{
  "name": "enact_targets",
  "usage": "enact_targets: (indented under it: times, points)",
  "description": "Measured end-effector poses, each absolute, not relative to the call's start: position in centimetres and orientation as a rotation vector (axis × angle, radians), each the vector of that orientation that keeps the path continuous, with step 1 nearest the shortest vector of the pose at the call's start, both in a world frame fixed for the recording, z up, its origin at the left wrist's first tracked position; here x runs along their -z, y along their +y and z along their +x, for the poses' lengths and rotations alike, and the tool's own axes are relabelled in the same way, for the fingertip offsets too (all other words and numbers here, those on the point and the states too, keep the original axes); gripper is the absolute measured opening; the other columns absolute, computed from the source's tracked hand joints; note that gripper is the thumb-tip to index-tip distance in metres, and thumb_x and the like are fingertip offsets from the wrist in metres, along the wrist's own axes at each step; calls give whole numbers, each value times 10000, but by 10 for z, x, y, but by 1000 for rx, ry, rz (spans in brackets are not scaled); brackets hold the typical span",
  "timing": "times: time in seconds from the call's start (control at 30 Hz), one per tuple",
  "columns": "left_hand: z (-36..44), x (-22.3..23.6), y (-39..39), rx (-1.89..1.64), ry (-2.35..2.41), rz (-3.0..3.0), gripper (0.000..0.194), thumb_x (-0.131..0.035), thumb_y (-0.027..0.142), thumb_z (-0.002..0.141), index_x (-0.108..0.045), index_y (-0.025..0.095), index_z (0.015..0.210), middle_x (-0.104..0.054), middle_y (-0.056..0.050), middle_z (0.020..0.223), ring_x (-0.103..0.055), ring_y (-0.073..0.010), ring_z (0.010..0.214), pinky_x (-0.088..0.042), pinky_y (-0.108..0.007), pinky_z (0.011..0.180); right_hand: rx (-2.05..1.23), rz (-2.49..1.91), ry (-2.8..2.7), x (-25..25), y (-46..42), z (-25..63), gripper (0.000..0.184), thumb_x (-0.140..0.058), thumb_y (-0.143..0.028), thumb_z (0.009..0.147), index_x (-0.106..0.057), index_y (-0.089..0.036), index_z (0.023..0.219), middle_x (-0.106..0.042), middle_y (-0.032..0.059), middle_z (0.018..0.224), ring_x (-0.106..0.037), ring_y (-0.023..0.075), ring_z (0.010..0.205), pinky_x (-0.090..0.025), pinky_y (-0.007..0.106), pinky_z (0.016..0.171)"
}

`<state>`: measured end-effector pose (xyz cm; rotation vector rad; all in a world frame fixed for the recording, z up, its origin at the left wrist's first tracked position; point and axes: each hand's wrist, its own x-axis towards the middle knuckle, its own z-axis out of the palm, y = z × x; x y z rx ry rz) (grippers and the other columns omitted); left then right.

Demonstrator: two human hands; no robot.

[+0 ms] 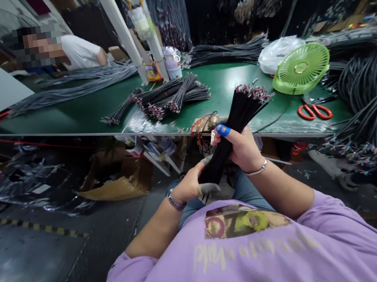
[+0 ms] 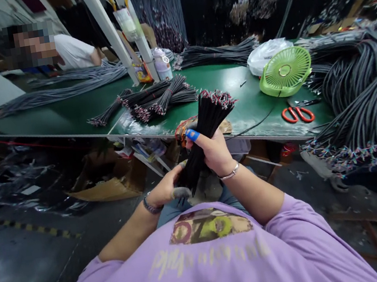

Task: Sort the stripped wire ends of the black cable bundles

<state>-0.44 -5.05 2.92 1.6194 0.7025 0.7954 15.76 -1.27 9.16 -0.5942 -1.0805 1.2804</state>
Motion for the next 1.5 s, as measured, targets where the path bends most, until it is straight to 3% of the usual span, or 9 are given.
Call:
enact_targets:
  times: [0.13,0.33,0.5,0.63,0.9,1.07,1.2,1.37,1.5]
  points:
    - [9,-21,-48,-758,939,1567,673,-837,317,525,-573,123,1112,-678,-89,956,-632,-221,887,-492,-345,833,-1294,-576,-990,-97,-10,155,245,-697,-357,728,-578,-191,862,-545,-40,660,-534,82,563,-490,235,565]
    - [15,-5,-56,-688,956,1336,354,-774,344,602,-570,112,774,-528,41,549,-492,-80,426,-389,-202,429,-1350,-558,-1058,-113,-11,167,305,-725,-401,698,-586,-191,869,-598,-14,766,-601,107,658,-538,269,627]
    - [14,-4,-65,-749,997,1361,263,-750,249,590,-532,130,677,-480,64,512,-419,-54,407,-317,-183,404,-1360,-563,-1074,-121,-6,175,274,-676,-411,733,-549,-172,684,-529,-26,628,-577,102,594,-524,244,579]
    - [14,-10,-69,-821,995,1316,211,-715,194,574,-536,127,663,-481,64,498,-412,-56,412,-330,-187,412,-1379,-619,-1125,-88,-20,147,241,-703,-368,698,-576,-168,740,-534,-41,557,-544,102,522,-505,258,570]
    - [2,-6,-73,-873,1039,1321,243,-760,179,525,-553,114,635,-491,48,522,-415,-61,464,-331,-189,449,-1513,-436,-1205,-84,-27,147,368,-741,-422,642,-599,-174,874,-643,33,797,-613,164,720,-500,314,683]
    - [8,-1,-75,-891,955,1330,308,-796,187,484,-578,106,685,-532,22,588,-446,-83,537,-361,-199,491,-1384,-509,-1155,-78,-30,137,226,-696,-350,713,-559,-175,673,-512,-35,527,-499,103,492,-435,250,521]
    - [9,5,-74,-1031,871,1320,363,-814,196,448,-616,113,742,-585,-3,658,-514,-124,623,-434,-237,581,-1503,-582,-1271,-40,-44,121,257,-722,-382,686,-585,-173,743,-562,-18,593,-532,120,544,-453,265,550]
    - [6,5,-77,-898,916,1303,349,-828,196,437,-572,98,654,-497,38,560,-427,-70,525,-355,-193,488,-1494,-442,-1232,-72,-38,145,335,-711,-446,681,-616,-178,858,-611,24,756,-573,154,663,-472,296,618]
    - [9,3,-76,-920,872,1296,341,-808,146,427,-592,100,687,-532,20,612,-440,-76,547,-359,-198,505,-1382,-509,-1285,-74,-38,139,249,-676,-364,734,-548,-181,623,-499,-19,535,-510,131,534,-444,281,555]
